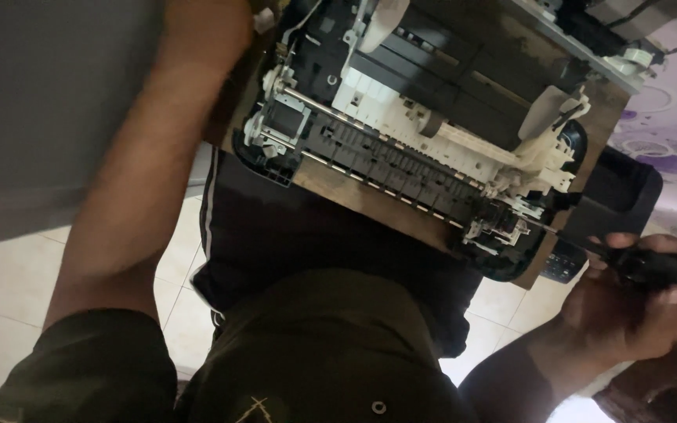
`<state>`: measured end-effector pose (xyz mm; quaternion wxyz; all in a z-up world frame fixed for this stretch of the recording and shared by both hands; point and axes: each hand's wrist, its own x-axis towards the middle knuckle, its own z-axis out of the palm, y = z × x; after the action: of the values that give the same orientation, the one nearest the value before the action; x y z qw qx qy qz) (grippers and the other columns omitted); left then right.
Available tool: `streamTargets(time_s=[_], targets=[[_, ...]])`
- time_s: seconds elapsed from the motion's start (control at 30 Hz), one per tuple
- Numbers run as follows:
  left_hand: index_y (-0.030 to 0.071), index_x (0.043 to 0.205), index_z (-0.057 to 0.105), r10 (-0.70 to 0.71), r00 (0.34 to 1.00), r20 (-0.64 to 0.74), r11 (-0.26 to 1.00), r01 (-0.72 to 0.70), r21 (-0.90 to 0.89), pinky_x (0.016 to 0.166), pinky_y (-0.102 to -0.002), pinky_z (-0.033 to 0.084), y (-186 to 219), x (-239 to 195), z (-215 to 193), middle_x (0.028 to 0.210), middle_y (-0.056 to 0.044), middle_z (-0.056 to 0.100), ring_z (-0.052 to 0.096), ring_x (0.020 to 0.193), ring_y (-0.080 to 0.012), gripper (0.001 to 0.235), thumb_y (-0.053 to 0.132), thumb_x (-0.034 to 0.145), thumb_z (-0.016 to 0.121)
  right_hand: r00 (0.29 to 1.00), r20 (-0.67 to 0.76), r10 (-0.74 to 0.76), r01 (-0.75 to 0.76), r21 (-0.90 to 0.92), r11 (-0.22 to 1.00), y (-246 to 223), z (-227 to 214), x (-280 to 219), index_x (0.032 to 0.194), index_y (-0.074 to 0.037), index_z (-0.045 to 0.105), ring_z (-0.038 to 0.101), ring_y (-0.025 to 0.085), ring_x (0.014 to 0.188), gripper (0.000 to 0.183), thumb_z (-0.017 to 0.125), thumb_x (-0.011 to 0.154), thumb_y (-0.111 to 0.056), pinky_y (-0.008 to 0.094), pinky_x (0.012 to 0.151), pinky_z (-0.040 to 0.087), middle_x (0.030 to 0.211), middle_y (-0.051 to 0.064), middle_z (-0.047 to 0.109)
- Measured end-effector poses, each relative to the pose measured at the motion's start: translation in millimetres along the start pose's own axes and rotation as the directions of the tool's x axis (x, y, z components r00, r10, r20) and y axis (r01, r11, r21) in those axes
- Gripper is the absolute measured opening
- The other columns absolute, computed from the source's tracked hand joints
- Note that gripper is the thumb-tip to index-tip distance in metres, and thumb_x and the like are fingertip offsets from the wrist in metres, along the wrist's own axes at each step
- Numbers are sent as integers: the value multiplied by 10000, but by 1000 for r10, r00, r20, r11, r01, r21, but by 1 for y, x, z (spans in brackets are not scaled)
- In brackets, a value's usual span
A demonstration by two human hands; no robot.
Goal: The person uses a screwdriver to remove screws from the internal mechanism of a disassembled printer. They then use their hands to detach and reattach small white plastic components within the device.
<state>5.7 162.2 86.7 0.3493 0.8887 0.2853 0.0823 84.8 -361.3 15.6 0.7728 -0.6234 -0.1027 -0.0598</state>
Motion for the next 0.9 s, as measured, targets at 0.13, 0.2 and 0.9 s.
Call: streamTargets(time_s=[0.13,0.2,0.9], targets=[[160,998,504,-49,998,46,999,49,-7,624,-406,269,-1,-8,8,747,-26,358,347,677,-177,265,264,1219,400,1000,-17,15,-15,17,1000,-2,-1,-4,1482,-258,582,541,157,1360,447,695,1054,-322,396,1177,537,1386,83,560],[164,991,500,-67,996,62,998,68,-3,625,-406,266,1,-10,9,741,-20,350,340,674,-171,290,277,1235,393,998,-44,41,-42,-20,999,-3,5,-4,1436,-253,576,616,303,1145,466,715,1006,-369,461,966,595,1334,106,575],[-81,1203,654,355,929,-101,697,-335,-634,868,-321,672,-29,-57,47,1032,-202,709,741,922,-246,153,-147,1098,743,985,173,0,-5,26,1000,-12,56,-1,1356,-269,498,661,287,1045,382,705,1039,-322,283,659,531,1240,94,594]])
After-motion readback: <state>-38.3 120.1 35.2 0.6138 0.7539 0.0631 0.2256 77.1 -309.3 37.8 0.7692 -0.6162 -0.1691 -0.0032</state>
